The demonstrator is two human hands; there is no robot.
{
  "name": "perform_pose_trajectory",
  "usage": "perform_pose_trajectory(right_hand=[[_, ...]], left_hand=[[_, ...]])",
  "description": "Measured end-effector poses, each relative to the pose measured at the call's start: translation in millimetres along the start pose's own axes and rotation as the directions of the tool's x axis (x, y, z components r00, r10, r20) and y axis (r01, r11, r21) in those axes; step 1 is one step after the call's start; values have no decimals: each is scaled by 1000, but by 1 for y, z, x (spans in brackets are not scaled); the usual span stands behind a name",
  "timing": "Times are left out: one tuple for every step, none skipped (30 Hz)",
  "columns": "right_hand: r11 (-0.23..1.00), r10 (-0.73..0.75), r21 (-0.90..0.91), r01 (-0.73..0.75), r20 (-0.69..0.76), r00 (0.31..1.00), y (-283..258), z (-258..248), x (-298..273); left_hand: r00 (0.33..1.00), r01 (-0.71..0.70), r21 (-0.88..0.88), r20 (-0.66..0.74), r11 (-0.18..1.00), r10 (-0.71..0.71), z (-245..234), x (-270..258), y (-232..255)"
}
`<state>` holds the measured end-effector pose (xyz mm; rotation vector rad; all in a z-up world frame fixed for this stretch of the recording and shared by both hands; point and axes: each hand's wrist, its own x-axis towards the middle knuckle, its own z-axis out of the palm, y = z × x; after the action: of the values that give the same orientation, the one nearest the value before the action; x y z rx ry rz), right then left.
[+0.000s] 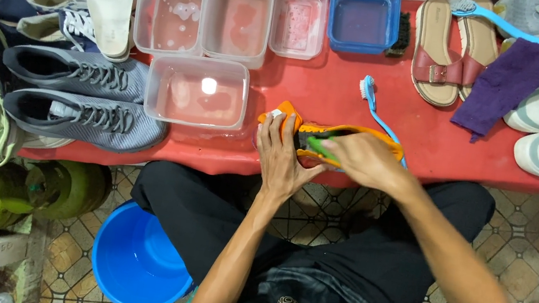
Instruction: The person cleans an orange and blue shoe using a toothbrush and a green cloth. They scrub the exterior and interior surfaces, dip the brush into water containers, and wipe the shoe with the cloth.
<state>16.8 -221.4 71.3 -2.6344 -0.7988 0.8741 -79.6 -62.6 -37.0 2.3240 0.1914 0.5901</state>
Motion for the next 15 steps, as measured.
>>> perform_pose_trajectory(right_hand=[[992,-82,95,79,34,996,-4,12,9],[969,-168,192,154,58,984,-7,24,18],[971,-154,195,142,52,987,-9,27,15],[975,-204,98,201,24,979,-10,29,13],[968,-251,-1,251,2,968,-10,32,9],[972,-234,3,234,-4,972,-7,29,3],[968,-250,-19,249,-16,968,-3,28,-4],[963,-266,-42,265,-27,964,0,27,-11],[967,-254,-42,253,-31,967,9,27,-17],[962,-268,-59,265,-42,962,17,28,-23],[956,-288,-77,284,-50,956,24,29,-27],[957,-283,-76,279,-52,958,29,31,-34],[938,-333,-130,322,-84,939,34,33,-40],[914,-384,-185,360,-113,916,38,36,-46],[914,-384,-185,360,-115,916,47,39,-49]], left_hand=[[1000,-2,31,-6,1000,2,2,-2,-2],[1000,-3,62,-11,998,4,6,-3,-4],[1000,-12,54,-3,998,12,9,-4,-11],[1000,-11,103,-19,995,13,14,-5,-17],[999,-11,149,-32,989,16,19,-6,-22],[999,-22,138,-20,990,25,15,-3,-17],[999,-16,158,-27,987,21,12,-2,-12],[999,-11,177,-34,984,18,8,0,-7],[999,-19,168,-28,986,24,6,0,-3],[1000,14,158,-17,987,-11,4,1,1],[999,50,153,-10,987,-49,0,1,3],[999,47,149,-6,988,-47,1,1,4],[999,48,139,0,989,-48,1,1,4],[999,48,130,6,990,-49,0,1,4],[999,46,130,5,990,-47,-2,2,6]])
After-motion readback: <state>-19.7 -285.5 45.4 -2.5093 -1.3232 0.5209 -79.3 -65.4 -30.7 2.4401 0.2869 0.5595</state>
